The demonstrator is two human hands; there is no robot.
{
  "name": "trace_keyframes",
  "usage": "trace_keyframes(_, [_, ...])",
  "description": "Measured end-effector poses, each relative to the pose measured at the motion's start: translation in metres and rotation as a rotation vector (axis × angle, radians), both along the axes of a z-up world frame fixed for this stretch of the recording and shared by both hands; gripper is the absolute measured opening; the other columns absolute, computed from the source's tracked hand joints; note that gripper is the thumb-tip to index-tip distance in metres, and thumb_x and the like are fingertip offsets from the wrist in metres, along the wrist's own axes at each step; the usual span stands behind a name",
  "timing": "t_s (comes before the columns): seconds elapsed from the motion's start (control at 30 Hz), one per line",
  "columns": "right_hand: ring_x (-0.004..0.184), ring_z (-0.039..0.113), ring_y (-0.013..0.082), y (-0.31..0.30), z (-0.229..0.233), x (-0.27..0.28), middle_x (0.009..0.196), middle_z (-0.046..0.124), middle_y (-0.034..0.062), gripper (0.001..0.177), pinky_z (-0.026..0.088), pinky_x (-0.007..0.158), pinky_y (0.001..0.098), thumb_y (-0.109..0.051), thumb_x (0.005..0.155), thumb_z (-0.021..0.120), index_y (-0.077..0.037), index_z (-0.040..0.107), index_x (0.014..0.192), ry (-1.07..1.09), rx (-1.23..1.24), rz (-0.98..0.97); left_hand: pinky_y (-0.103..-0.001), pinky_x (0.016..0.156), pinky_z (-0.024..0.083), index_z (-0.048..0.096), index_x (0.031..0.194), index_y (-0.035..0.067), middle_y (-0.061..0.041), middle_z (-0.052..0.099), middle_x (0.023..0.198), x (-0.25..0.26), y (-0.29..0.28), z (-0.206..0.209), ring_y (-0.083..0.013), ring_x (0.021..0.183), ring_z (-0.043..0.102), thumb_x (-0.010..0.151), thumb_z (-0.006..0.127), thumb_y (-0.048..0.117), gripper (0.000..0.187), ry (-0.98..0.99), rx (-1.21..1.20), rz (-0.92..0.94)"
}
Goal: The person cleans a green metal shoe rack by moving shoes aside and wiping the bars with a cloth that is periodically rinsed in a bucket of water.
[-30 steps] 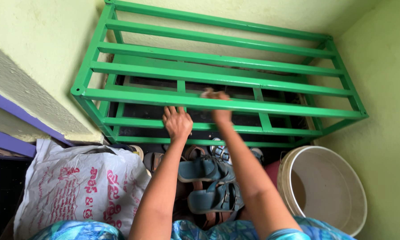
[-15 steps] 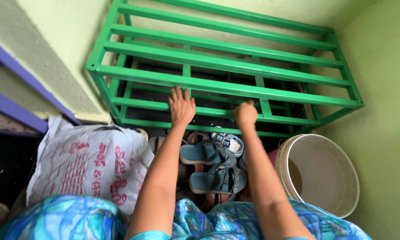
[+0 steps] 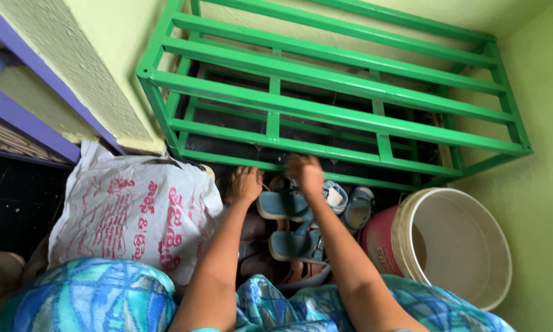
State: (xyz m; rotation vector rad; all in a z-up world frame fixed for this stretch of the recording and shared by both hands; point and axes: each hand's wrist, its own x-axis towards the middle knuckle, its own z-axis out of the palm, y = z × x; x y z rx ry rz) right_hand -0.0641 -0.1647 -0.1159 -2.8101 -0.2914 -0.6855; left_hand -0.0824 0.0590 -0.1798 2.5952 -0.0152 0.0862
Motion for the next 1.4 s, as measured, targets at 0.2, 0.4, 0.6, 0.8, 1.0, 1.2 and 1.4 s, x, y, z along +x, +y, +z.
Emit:
trace_keyframes(0.2, [0.101,0.068,0.0397,-0.079,-0.018,0.014,0.109,0.073,0.0199,0.031,0.055,0.085,0.0490,-0.031,0.077,0.083,-0.018,0.079,0.104,0.363,0.359,-0.294,-0.044,0.112,0.040,0.047,0.151,0.024,-0.005,0.041,0.159,0.007,-0.005,-0.001,-0.0302,0.142,0.043,0.094,0.058,0.039,0.060,0.400,-0.259,-0.062])
trace_keyframes(0.4, [0.099,0.068,0.0423,-0.043,-0.039,0.033,0.116,0.069,0.0225,0.040,0.057,0.083,0.0508,-0.035,0.074,0.083,-0.010,0.073,0.104,0.490,0.114,-0.317,-0.041,0.116,0.041,0.049,0.151,0.022,-0.001,0.044,0.161,0.016,0.003,-0.022,-0.0242,0.144,0.045,0.095,0.056,0.034,0.058,0.451,-0.078,-0.213])
trace_keyframes(0.6, [0.088,0.073,0.0415,0.067,-0.057,0.069,0.097,0.075,0.0194,0.020,0.059,0.077,0.0518,-0.030,0.084,0.072,-0.015,0.074,0.098,0.515,0.043,-0.086,-0.045,0.110,0.046,0.053,0.150,0.025,-0.006,0.056,0.152,0.008,0.027,-0.015,-0.0308,0.134,0.057,0.093,0.056,0.027,0.057,0.512,-0.136,-0.191])
trace_keyframes(0.8, [0.085,0.071,0.0458,0.168,-0.067,0.069,0.105,0.069,0.0269,0.022,0.058,0.073,0.0532,-0.022,0.083,0.073,-0.009,0.070,0.100,0.502,0.124,0.042,-0.039,0.091,0.057,0.045,0.145,0.005,-0.021,0.064,0.126,0.040,0.095,-0.007,-0.0304,0.102,0.069,0.083,0.052,-0.005,0.063,-0.265,-0.693,0.504])
trace_keyframes(1.0, [0.082,0.072,0.0453,0.223,-0.073,0.070,0.111,0.067,0.0291,0.032,0.059,0.072,0.0528,-0.015,0.079,0.072,-0.006,0.067,0.110,0.460,0.142,0.182,-0.025,0.071,0.052,0.041,0.138,0.014,-0.009,0.063,0.120,0.050,0.107,0.023,-0.0146,0.088,0.065,0.091,0.043,-0.010,0.053,-0.304,-1.534,0.680])
trace_keyframes(1.2, [0.090,0.073,0.0416,0.296,-0.069,0.087,0.111,0.069,0.0236,0.022,0.059,0.074,0.0511,-0.027,0.097,0.061,-0.008,0.066,0.107,0.507,0.416,0.244,-0.024,0.065,0.049,0.065,0.098,0.003,-0.005,0.069,0.084,0.063,0.114,0.049,-0.0112,0.073,0.062,0.103,0.047,-0.005,0.021,-0.517,-1.397,0.685])
trace_keyframes(1.4, [0.099,0.070,0.0390,0.327,-0.063,0.102,0.107,0.074,0.0194,0.030,0.056,0.080,0.0509,-0.034,0.097,0.049,-0.011,0.067,0.103,0.638,0.338,0.346,-0.030,0.073,0.057,0.068,0.091,0.002,-0.009,0.075,0.077,0.062,0.139,0.067,-0.0180,0.073,0.074,0.088,0.051,-0.008,0.020,-0.427,-0.992,0.657])
